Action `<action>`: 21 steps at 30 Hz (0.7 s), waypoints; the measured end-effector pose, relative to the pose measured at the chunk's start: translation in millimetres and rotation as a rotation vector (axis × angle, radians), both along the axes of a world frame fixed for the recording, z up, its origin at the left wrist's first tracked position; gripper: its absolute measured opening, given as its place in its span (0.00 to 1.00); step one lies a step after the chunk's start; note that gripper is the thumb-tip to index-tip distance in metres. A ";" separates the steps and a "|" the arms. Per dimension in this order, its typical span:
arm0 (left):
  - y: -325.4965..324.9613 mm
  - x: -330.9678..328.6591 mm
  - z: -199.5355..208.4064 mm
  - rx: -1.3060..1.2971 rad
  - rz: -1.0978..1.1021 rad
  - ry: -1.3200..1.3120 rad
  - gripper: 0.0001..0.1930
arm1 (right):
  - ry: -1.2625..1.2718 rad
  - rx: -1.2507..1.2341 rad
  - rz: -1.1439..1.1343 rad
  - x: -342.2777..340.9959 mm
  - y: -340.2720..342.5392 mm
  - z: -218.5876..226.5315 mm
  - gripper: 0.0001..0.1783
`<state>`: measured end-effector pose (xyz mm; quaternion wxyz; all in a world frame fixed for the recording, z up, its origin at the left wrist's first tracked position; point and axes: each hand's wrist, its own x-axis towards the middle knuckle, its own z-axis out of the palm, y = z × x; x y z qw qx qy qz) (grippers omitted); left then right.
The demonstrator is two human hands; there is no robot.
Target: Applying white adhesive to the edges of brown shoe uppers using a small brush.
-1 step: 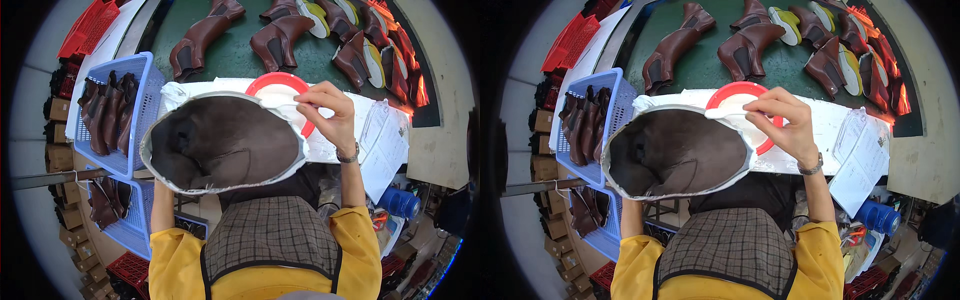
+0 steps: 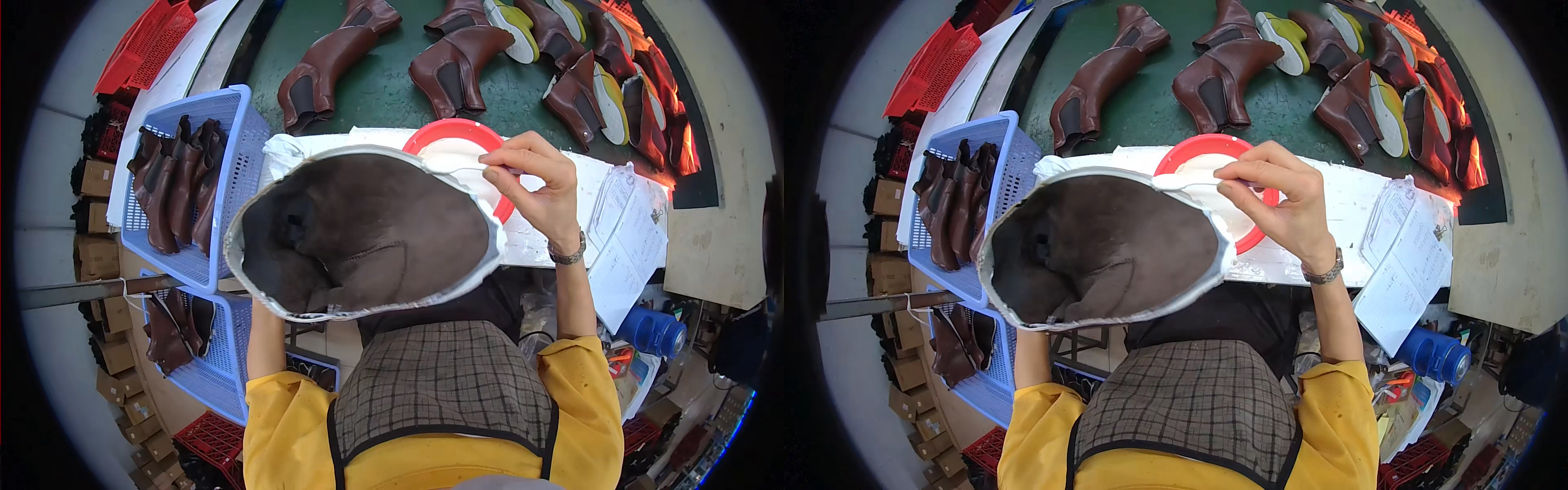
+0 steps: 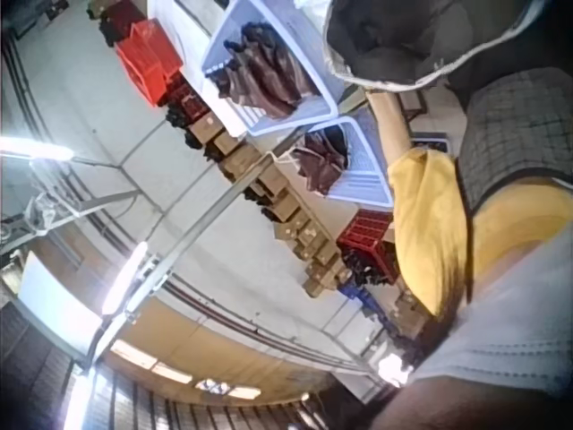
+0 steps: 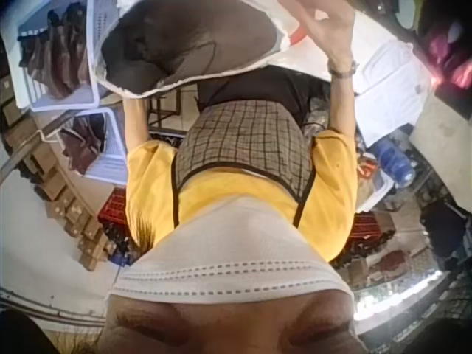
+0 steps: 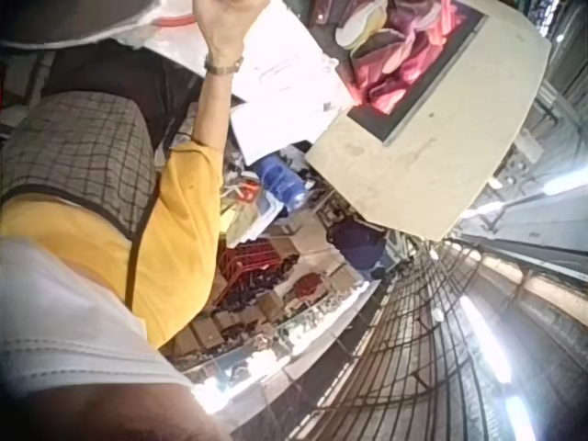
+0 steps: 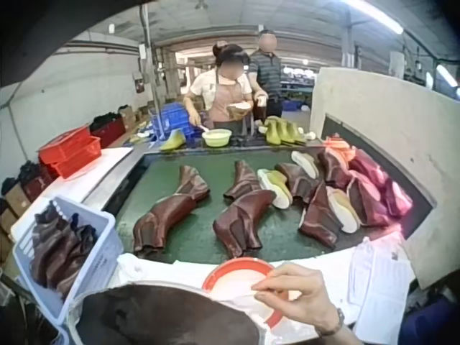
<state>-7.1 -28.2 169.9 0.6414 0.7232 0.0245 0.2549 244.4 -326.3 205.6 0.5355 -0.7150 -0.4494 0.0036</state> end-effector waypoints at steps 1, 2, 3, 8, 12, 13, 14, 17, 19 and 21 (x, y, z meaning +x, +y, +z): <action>1.5 -2.3 -0.1 0.001 -0.017 0.005 0.37 | -0.006 0.002 0.005 0.4 -1.2 0.4 0.09; 7.0 -5.7 0.1 0.002 -0.034 0.011 0.37 | 0.000 -0.010 -0.023 -1.2 -7.2 -0.3 0.09; 11.6 -8.8 0.3 0.003 -0.051 0.017 0.37 | 0.007 -0.023 -0.050 -3.0 -14.0 -1.5 0.09; 5.1 -7.0 1.0 -0.002 -0.163 0.073 0.37 | 0.010 0.000 -0.052 -4.1 -13.1 -4.7 0.09; -4.8 19.7 -1.2 -0.006 -0.245 0.117 0.37 | -0.020 0.048 0.027 3.2 12.0 -1.1 0.10; -7.6 22.5 -1.8 -0.006 -0.262 0.128 0.37 | -0.021 0.049 0.032 5.9 14.1 0.3 0.10; -8.8 19.4 -1.1 -0.008 -0.281 0.139 0.37 | -0.046 0.035 0.044 8.3 15.7 2.4 0.09; -21.9 26.3 -2.8 -0.013 -0.327 0.178 0.37 | -0.117 0.002 0.063 14.6 17.3 10.4 0.09; -24.3 29.4 -2.6 -0.016 -0.348 0.203 0.36 | -0.166 -0.017 0.076 18.9 14.8 17.1 0.09; -30.4 20.9 -2.1 -0.019 -0.365 0.225 0.36 | -0.242 -0.053 0.083 21.3 10.5 24.7 0.09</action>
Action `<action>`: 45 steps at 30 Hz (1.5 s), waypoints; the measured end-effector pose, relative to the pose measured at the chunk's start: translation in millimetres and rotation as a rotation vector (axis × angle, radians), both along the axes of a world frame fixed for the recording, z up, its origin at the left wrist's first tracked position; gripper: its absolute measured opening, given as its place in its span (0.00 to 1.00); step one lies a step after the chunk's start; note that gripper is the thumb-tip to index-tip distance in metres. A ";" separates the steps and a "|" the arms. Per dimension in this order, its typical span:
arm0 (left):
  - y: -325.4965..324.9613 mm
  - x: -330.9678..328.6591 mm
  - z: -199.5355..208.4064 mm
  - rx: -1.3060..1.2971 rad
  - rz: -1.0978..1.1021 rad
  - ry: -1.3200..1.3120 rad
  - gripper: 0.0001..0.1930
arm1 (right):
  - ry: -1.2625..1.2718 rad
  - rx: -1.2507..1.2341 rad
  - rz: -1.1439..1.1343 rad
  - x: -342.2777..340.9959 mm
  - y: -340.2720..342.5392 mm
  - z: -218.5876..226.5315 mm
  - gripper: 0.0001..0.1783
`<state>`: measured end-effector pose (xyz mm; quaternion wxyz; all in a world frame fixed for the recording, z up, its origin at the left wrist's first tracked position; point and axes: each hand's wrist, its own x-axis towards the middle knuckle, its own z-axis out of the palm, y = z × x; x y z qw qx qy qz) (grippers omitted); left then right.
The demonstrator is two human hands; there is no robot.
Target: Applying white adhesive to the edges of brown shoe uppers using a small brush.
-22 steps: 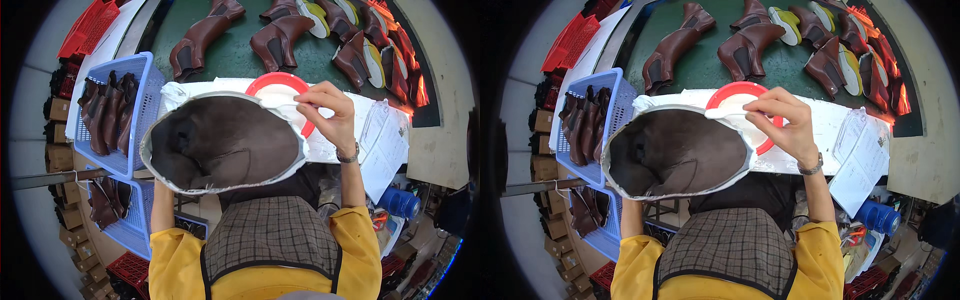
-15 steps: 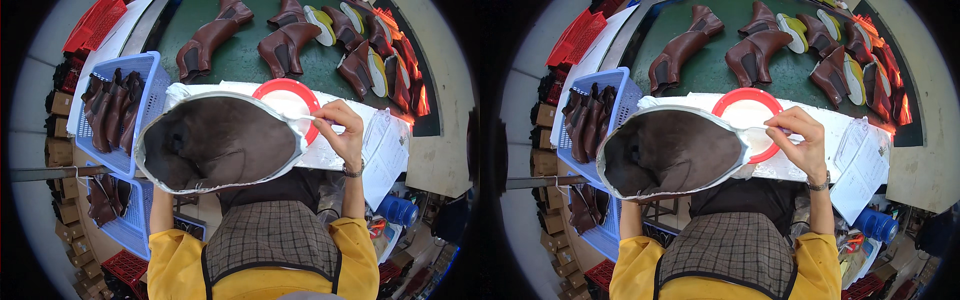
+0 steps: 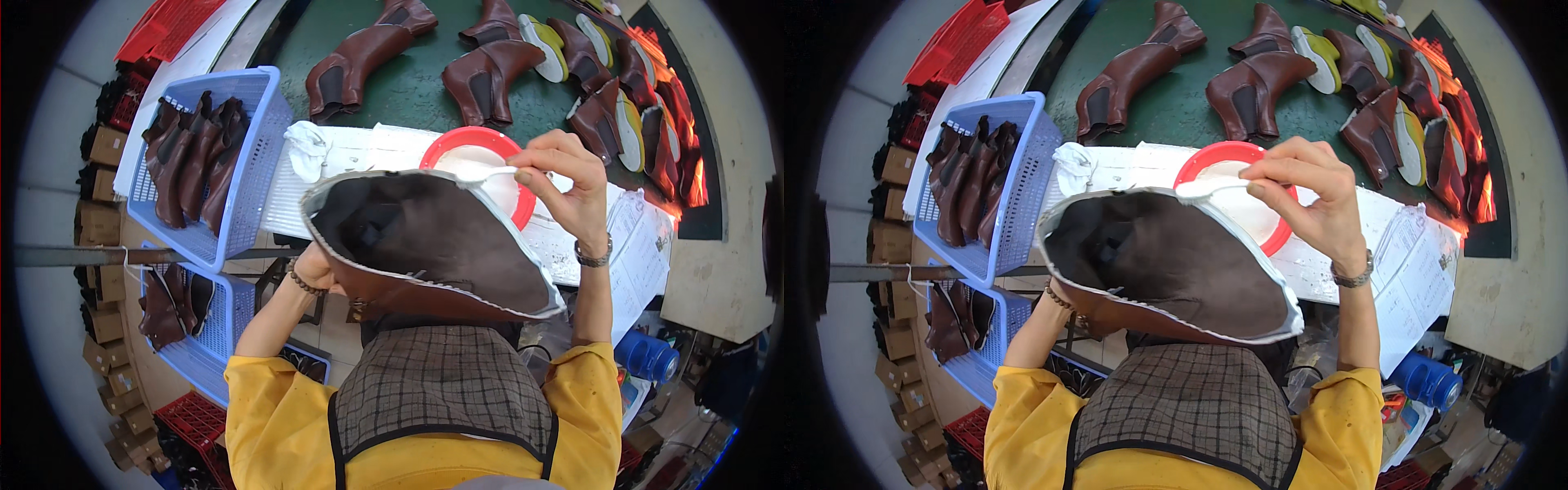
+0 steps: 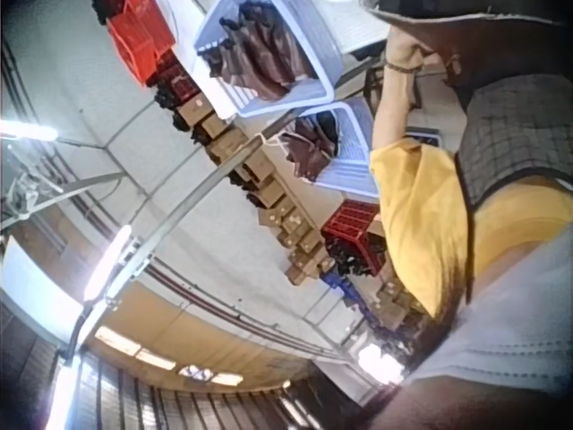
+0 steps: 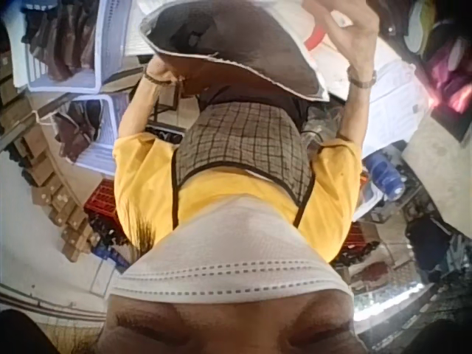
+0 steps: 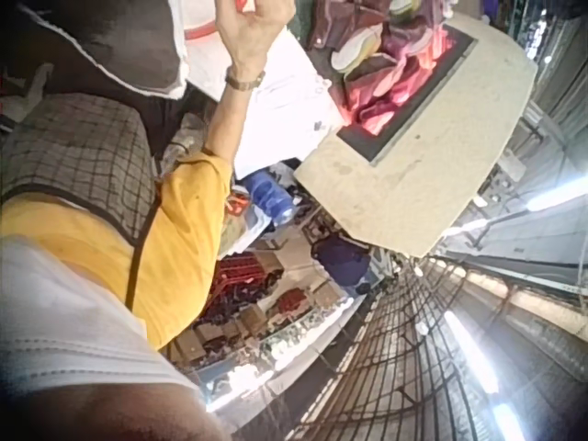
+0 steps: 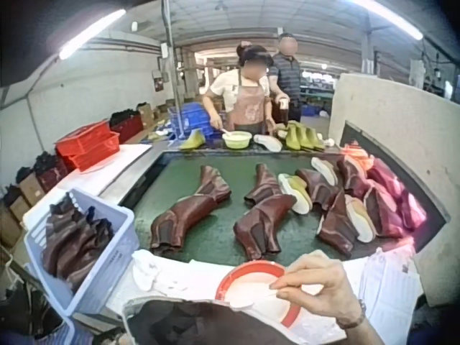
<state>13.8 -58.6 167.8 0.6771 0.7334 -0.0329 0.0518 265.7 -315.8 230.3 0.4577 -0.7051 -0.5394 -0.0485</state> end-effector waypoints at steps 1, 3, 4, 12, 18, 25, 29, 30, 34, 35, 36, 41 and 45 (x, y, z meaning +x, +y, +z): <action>2.1 -7.8 -18.6 -0.261 0.009 0.127 0.36 | -0.002 -0.025 0.011 -0.5 -0.8 3.2 0.09; 8.0 -21.5 -58.6 -1.044 -0.012 0.512 0.33 | -0.047 -0.061 0.061 2.0 3.5 10.2 0.09; 7.0 -23.5 -64.2 -1.045 -0.007 0.510 0.33 | -0.094 -0.094 0.088 3.8 5.2 12.8 0.08; -14.1 4.3 -21.8 -1.035 -0.313 0.881 0.22 | -0.175 -0.076 0.277 1.6 51.9 15.4 0.11; -0.9 -13.2 -34.8 -1.049 -0.155 0.767 0.26 | -0.149 -0.045 0.188 5.6 35.8 5.0 0.12; 11.1 -5.5 -45.9 -0.980 0.142 0.324 0.29 | 0.096 0.006 -0.062 -9.2 -27.9 -37.7 0.11; 12.5 -0.7 -37.8 -0.924 0.320 0.197 0.29 | 0.295 0.039 -0.196 -14.8 -63.1 -63.4 0.09; 12.3 1.7 -35.2 -0.906 0.367 0.166 0.29 | 0.282 0.075 -0.198 -9.5 -71.1 -67.5 0.09; 14.0 15.2 -24.1 -0.844 0.518 0.074 0.29 | 0.338 0.210 -0.428 -15.1 -78.2 -45.9 0.09; 7.8 23.7 -18.2 -0.120 0.430 -0.242 0.27 | 0.310 0.230 -0.444 -23.9 -71.7 -33.4 0.09; -0.9 32.5 -16.7 0.151 0.567 -0.317 0.29 | 0.314 0.222 -0.453 -34.2 -67.4 -25.4 0.09; 9.7 81.3 -28.6 0.381 0.760 -0.974 0.23 | 0.230 0.125 -0.288 -88.2 -30.7 -3.9 0.14; 0.0 90.4 -16.7 0.370 0.814 -0.881 0.20 | 0.162 0.073 -0.270 -96.3 -10.2 -7.7 0.14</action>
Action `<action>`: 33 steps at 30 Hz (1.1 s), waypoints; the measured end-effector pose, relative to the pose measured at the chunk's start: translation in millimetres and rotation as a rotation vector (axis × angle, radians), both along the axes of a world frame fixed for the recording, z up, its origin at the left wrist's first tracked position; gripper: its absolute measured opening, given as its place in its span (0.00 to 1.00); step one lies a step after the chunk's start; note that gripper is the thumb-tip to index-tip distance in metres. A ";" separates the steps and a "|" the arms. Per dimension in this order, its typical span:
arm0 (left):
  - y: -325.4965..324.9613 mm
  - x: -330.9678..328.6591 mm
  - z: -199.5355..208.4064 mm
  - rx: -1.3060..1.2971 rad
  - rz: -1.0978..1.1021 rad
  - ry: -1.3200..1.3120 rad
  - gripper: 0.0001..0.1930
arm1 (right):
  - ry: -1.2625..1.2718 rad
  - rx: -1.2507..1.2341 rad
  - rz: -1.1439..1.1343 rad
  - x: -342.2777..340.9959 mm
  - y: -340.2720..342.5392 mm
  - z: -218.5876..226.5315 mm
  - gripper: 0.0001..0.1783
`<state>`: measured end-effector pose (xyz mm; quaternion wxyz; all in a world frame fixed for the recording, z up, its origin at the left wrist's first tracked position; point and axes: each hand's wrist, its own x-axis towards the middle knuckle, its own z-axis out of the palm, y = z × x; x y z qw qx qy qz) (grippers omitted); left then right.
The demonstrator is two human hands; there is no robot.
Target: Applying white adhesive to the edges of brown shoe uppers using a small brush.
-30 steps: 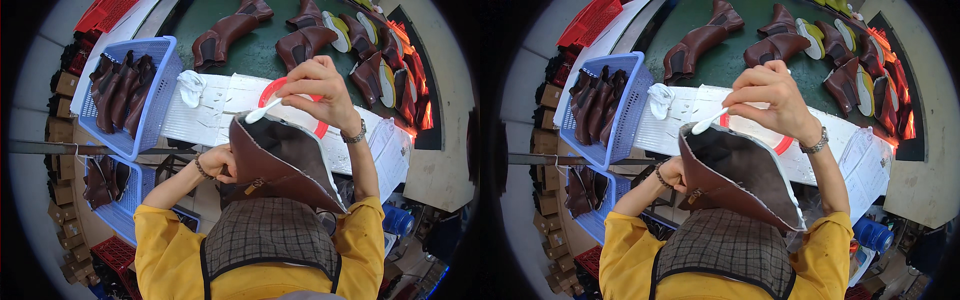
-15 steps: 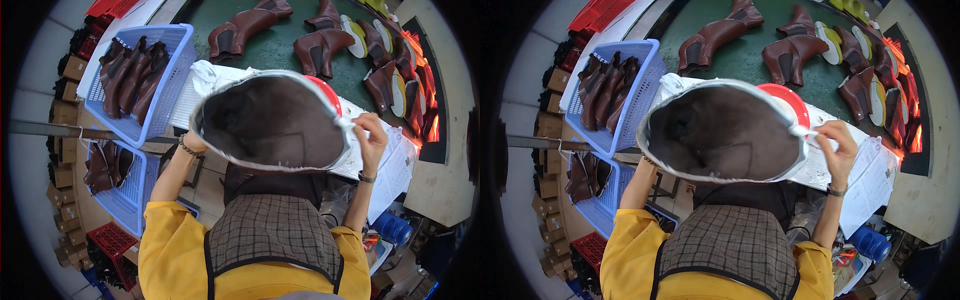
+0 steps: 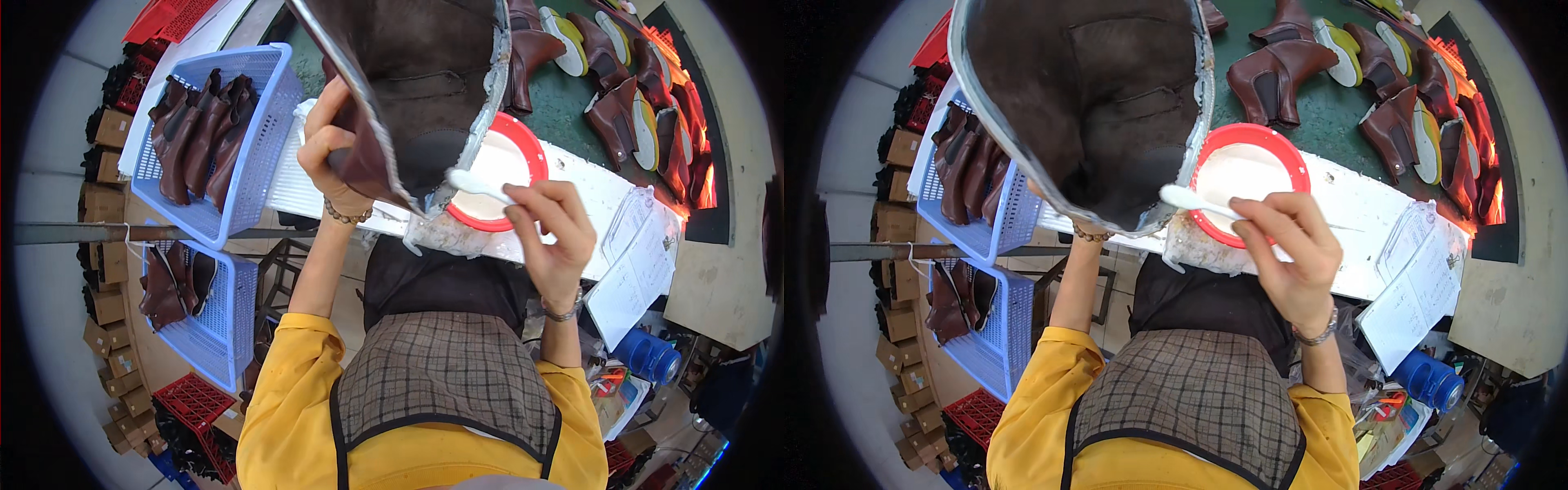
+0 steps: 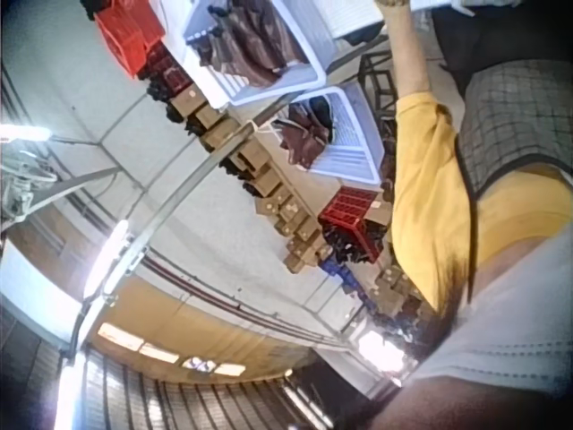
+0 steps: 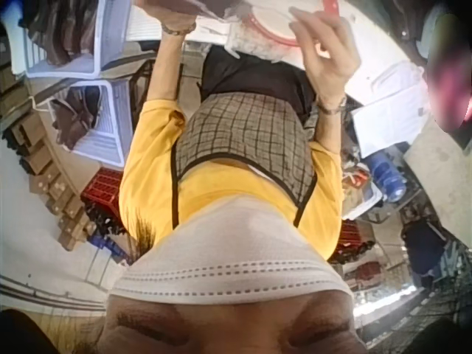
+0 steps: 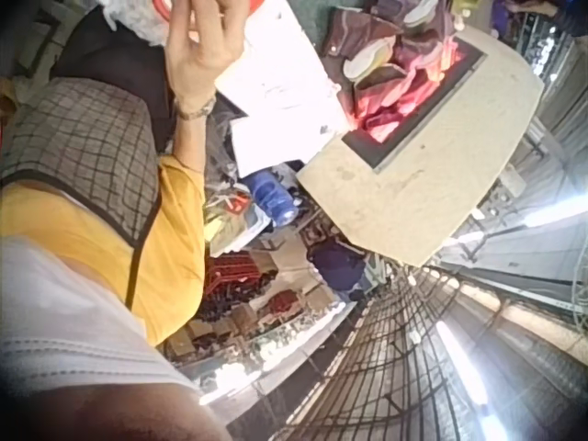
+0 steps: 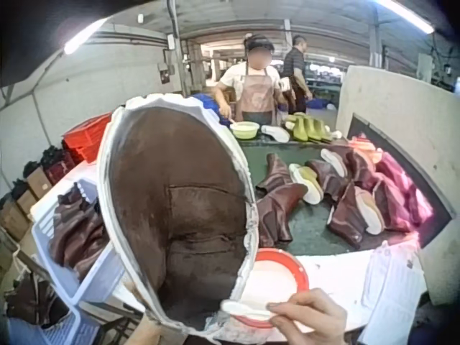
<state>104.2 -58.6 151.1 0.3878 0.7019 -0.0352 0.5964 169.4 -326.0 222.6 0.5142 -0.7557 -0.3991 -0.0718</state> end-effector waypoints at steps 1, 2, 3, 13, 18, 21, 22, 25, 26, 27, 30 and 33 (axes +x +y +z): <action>0.5 0.8 4.8 0.064 0.093 0.042 0.20 | -0.015 -0.015 0.017 -1.5 2.6 -0.2 0.14; 0.1 3.3 11.0 0.162 0.107 0.007 0.20 | 0.005 -0.024 0.053 -4.0 4.0 -1.3 0.14; -1.9 4.9 19.1 0.261 0.121 -0.030 0.20 | 0.024 -0.034 0.090 -6.5 4.3 -2.2 0.13; 94.5 15.6 16.5 -1.281 -0.620 0.210 0.06 | 0.665 0.356 -0.246 96.4 -41.5 -141.5 0.10; 156.3 92.4 38.2 -1.116 -0.393 0.325 0.12 | 0.656 0.251 -0.473 108.5 -54.0 -199.3 0.10; 214.4 141.9 40.9 -0.709 -0.060 0.558 0.23 | 0.655 0.261 -0.466 106.7 -47.3 -193.6 0.10; 234.3 161.5 38.0 -0.526 0.181 0.751 0.28 | 0.675 0.256 -0.479 105.5 -46.7 -188.8 0.09; 274.9 221.6 12.3 0.101 0.712 0.907 0.30 | 0.694 0.228 -0.504 102.5 -47.5 -184.9 0.09; 283.0 240.4 7.6 0.033 0.703 1.004 0.30 | 0.685 0.235 -0.515 101.5 -47.7 -185.4 0.09; 289.8 254.8 0.4 0.036 0.691 0.996 0.30 | 0.689 0.225 -0.528 99.9 -48.0 -186.4 0.09; 323.9 282.0 -28.2 0.073 0.789 1.117 0.33 | 0.702 0.222 -0.540 100.9 -43.1 -183.9 0.08; 335.1 291.0 -69.1 0.210 0.913 0.845 0.34 | 0.735 0.199 -0.539 104.1 -40.8 -181.6 0.07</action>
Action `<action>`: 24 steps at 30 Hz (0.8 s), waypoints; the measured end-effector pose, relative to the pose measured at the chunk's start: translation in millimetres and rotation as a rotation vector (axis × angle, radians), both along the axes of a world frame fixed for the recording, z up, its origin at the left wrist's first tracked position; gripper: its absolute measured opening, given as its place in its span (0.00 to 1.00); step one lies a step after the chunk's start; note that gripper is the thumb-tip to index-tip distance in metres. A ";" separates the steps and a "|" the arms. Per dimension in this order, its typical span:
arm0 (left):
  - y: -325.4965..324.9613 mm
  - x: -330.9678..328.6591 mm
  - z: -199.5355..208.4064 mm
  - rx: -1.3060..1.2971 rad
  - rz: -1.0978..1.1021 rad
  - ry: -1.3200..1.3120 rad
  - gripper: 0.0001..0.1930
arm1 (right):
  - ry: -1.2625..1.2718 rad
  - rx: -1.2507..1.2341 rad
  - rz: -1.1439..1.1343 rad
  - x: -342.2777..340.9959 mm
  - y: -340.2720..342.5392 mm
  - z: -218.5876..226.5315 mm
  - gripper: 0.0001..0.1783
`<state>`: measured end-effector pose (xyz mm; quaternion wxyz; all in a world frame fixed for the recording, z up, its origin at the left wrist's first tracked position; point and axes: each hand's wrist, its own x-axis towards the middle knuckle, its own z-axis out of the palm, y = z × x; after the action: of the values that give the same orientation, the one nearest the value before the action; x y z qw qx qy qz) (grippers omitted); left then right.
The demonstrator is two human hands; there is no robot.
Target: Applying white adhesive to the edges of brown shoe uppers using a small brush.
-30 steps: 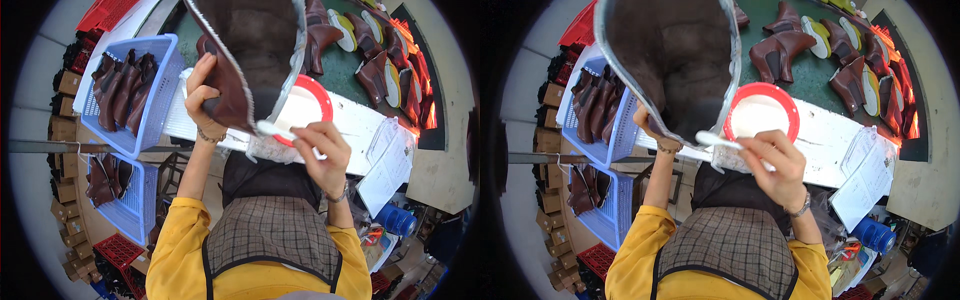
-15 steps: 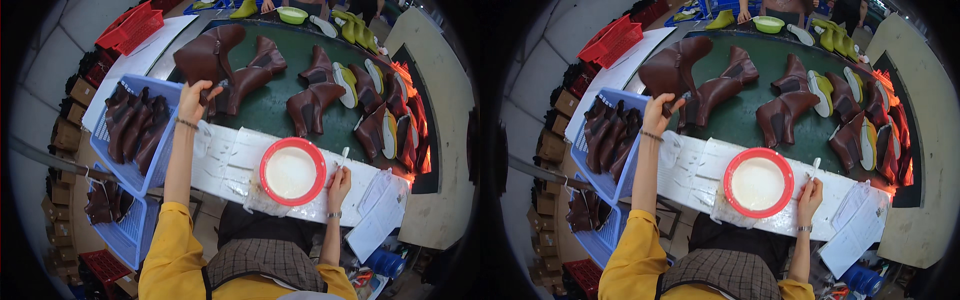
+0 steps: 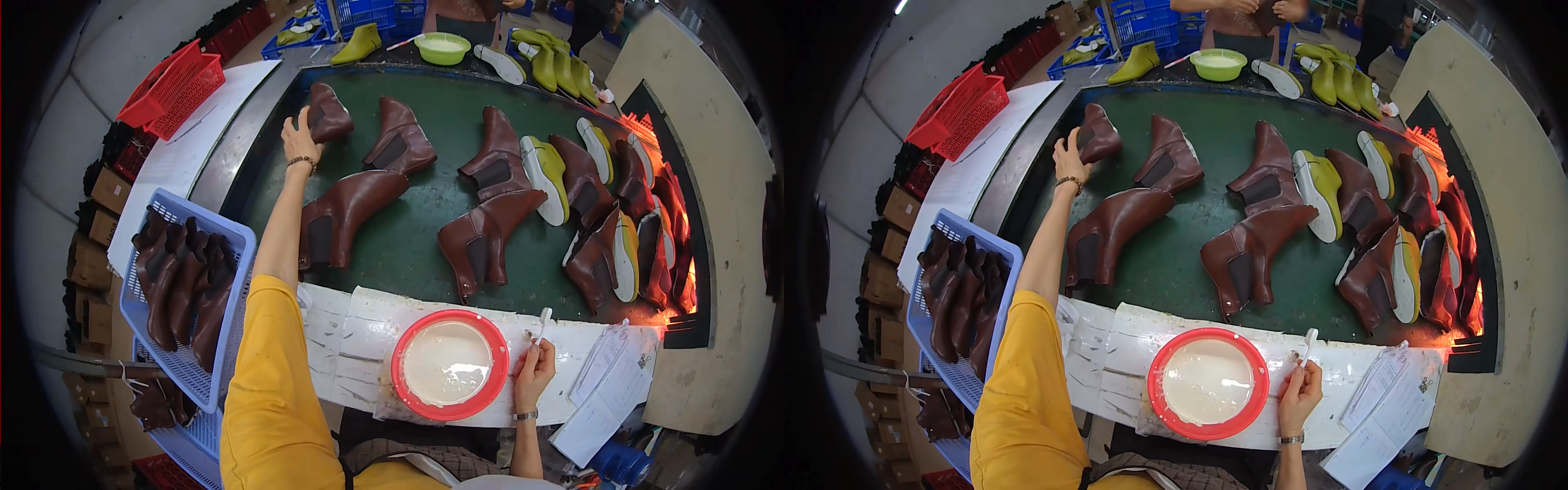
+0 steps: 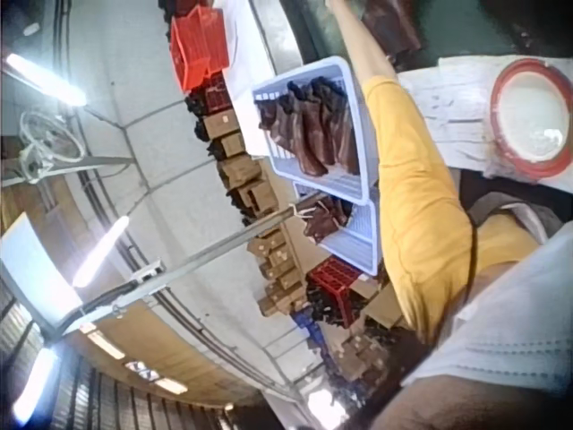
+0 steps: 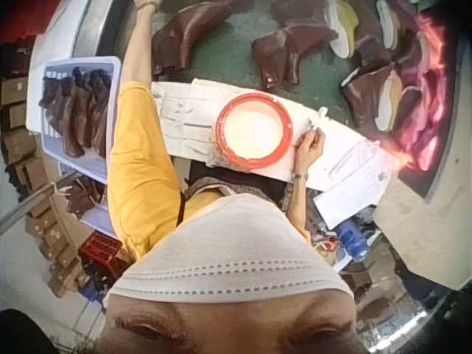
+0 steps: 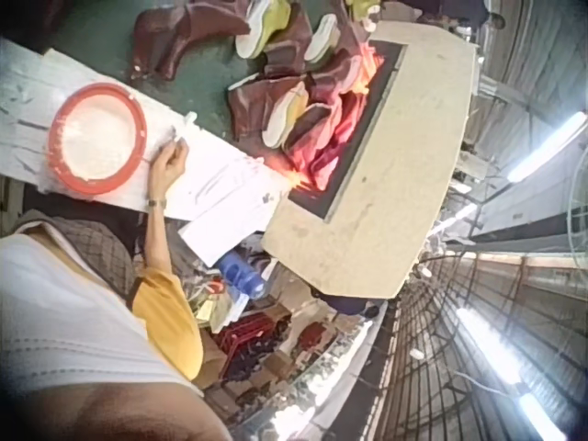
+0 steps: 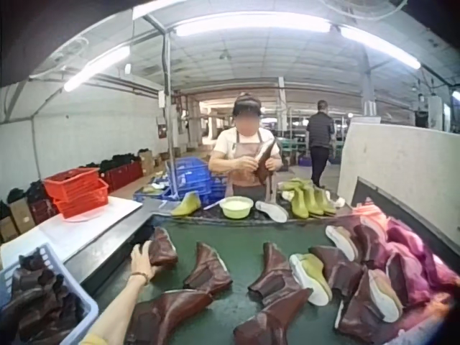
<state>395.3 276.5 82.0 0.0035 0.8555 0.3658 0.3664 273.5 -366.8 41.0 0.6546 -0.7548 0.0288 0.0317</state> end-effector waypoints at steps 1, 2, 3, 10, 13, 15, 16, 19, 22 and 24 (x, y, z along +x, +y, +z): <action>-13.1 12.5 -8.3 0.026 0.142 0.019 0.35 | -0.002 0.005 -0.026 0.4 -0.2 0.0 0.07; -23.9 17.4 -8.6 0.014 0.134 0.031 0.35 | -0.002 0.011 -0.052 -1.2 -0.3 -0.3 0.07; -32.2 19.7 -5.9 0.042 -0.101 -0.081 0.33 | 0.008 -0.002 -0.060 -1.1 -1.2 0.7 0.07; -104.4 72.0 19.6 -0.566 -0.612 0.540 0.56 | -0.010 0.013 -0.023 1.4 0.2 -1.2 0.06; -118.8 105.3 8.9 -0.506 -0.545 0.851 0.60 | -0.016 0.013 -0.034 -3.9 -2.0 -4.2 0.06; -137.3 120.5 13.2 -0.331 -0.380 0.996 0.55 | -0.009 0.007 -0.037 -2.9 -2.5 -6.7 0.07; -128.2 123.0 6.8 -0.302 -0.340 1.001 0.56 | -0.007 0.012 -0.031 -2.0 -2.5 -6.2 0.07; -111.4 109.3 6.9 -0.319 -0.356 0.701 0.49 | 0.054 0.020 -0.037 -3.3 -2.6 -5.6 0.07; -127.4 45.8 42.4 -0.422 -0.445 0.319 0.51 | 0.015 -0.007 -0.064 -3.3 -4.3 -4.9 0.07; -99.6 -28.5 29.8 -0.351 -0.454 0.078 0.53 | -0.005 0.056 -0.053 -0.1 -3.5 -3.3 0.07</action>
<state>366.7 176.9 111.8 0.2194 0.9153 0.2224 0.2543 273.4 -370.3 37.7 0.6762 -0.7351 0.0463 0.0134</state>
